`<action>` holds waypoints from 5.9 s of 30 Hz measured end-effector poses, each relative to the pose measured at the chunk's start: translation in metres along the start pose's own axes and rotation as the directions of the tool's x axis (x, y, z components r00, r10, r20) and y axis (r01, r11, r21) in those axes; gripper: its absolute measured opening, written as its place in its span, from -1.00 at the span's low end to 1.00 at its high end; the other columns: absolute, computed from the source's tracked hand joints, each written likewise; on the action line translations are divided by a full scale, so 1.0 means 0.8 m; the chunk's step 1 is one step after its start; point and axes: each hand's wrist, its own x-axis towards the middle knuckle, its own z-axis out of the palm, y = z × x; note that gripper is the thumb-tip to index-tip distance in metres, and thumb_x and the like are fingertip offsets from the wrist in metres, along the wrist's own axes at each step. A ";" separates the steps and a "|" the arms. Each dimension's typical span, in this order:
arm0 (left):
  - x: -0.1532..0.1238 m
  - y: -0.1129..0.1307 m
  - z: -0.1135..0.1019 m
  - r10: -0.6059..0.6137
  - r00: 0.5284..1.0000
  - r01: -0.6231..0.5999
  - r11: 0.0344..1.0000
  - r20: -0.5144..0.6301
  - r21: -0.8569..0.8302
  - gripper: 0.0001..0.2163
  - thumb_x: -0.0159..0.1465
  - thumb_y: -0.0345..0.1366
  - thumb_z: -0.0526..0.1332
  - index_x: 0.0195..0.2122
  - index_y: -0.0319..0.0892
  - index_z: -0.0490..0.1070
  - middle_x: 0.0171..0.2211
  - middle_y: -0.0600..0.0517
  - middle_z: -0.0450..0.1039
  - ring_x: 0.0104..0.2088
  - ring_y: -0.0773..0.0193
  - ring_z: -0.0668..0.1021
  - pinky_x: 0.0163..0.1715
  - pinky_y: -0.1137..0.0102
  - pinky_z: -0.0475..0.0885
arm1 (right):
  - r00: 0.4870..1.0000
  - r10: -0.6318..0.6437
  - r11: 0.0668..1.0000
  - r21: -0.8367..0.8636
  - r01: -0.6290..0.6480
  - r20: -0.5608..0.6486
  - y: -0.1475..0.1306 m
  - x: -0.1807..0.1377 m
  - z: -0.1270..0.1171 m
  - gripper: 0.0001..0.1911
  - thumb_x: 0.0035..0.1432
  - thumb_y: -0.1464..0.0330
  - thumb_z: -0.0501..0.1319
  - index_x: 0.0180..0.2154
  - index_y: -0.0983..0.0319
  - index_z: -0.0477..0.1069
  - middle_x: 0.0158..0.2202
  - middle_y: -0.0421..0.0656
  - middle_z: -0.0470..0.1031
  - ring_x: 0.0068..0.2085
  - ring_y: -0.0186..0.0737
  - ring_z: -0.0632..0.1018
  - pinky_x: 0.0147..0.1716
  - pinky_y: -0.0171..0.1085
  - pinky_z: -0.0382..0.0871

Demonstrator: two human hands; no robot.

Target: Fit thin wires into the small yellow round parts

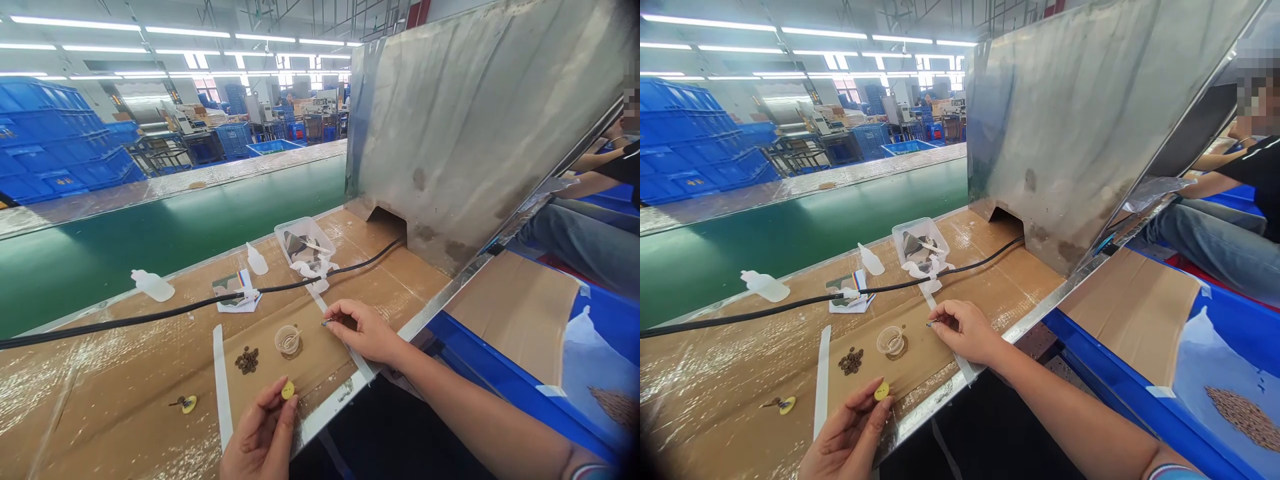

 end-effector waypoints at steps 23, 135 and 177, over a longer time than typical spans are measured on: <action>-0.004 0.016 0.012 -0.059 0.995 0.055 0.997 -0.078 -0.051 -0.52 -0.05 -0.12 0.40 -0.14 -0.23 0.38 -0.24 -0.06 0.49 -0.23 0.28 0.53 -0.17 0.51 0.45 | 0.966 -0.244 0.928 -0.308 0.207 -0.086 -0.020 0.015 0.018 -0.86 0.05 0.25 0.30 -0.30 0.13 0.50 -0.33 -0.20 0.44 -0.23 -0.22 0.39 -0.15 -0.16 0.14; -0.004 0.012 0.014 -0.029 0.997 0.025 0.998 -0.074 -0.060 -0.52 -0.03 -0.13 0.38 -0.12 -0.24 0.37 -0.23 -0.11 0.50 -0.22 0.24 0.54 -0.18 0.49 0.47 | 0.915 -0.388 0.921 -0.092 0.379 -0.109 -0.076 -0.007 0.034 -0.90 0.12 0.41 0.18 -0.43 0.26 0.31 -0.44 -0.26 0.40 -0.32 -0.33 0.36 -0.21 -0.21 0.12; -0.004 0.014 0.016 -0.015 0.997 0.011 0.998 -0.073 -0.055 -0.53 -0.03 -0.13 0.38 -0.13 -0.26 0.37 -0.21 -0.14 0.49 -0.20 0.23 0.54 -0.15 0.47 0.45 | 0.899 -0.437 0.893 -0.132 0.430 -0.033 -0.072 -0.007 0.031 -0.88 0.14 0.37 0.18 -0.43 0.26 0.32 -0.42 -0.22 0.40 -0.31 -0.31 0.34 -0.19 -0.19 0.12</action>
